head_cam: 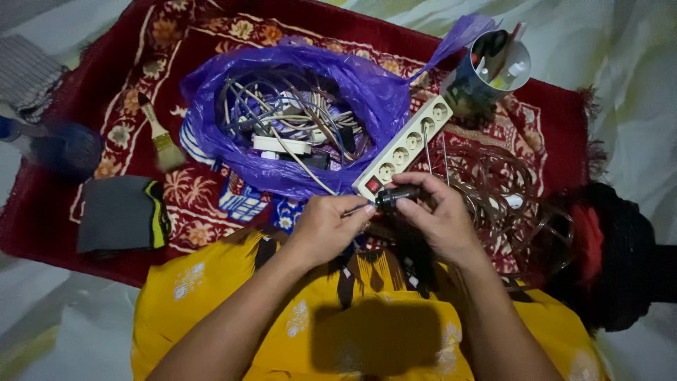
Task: The person sits on a rug and uses a screwdriver to disassemble and reassemble a white electrical plug and a power strip. They manipulate wires and internal components of the plug, then reattach the casing and plug it into the power strip.
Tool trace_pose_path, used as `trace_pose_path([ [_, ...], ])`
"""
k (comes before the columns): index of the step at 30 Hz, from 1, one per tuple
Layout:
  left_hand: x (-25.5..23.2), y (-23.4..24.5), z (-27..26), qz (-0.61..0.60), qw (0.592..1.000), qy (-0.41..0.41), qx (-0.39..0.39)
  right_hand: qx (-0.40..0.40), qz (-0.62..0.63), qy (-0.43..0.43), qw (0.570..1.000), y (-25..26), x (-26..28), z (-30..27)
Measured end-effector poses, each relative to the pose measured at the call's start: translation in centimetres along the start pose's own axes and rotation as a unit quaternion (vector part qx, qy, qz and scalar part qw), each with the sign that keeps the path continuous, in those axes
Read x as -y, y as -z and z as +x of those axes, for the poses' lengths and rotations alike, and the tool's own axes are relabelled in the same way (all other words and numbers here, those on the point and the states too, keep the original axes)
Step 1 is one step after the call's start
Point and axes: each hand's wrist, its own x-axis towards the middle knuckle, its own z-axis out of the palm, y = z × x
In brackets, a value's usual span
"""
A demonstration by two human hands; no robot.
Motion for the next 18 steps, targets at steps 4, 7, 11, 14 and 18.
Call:
trace_pose_path([
  [4, 0.2, -0.2, 0.2, 0.012, 1.000, 0.004, 0.014, -0.024, -0.001, 0.000, 1.000, -0.5, 0.1, 0.0],
  [7, 0.7, 0.2, 0.4, 0.004, 0.999, 0.023, 0.045, -0.077, 0.009, -0.015, 0.997, 0.0, -0.2, 0.2],
  [11, 1.5, 2.6, 0.8, 0.068, 0.996, 0.026, 0.057, -0.181, 0.110, -0.016, 0.977, 3.4, -0.5, 0.7],
  [14, 1.6, 3.8, 1.0, 0.083, 0.996, -0.034, -0.023, -0.174, 0.045, -0.061, 0.982, 4.6, -1.1, 0.9],
  [18, 1.5, 3.0, 0.9, 0.021, 0.990, -0.134, -0.042, -0.009, -0.261, -0.069, 0.963, 2.0, -0.7, 0.7],
])
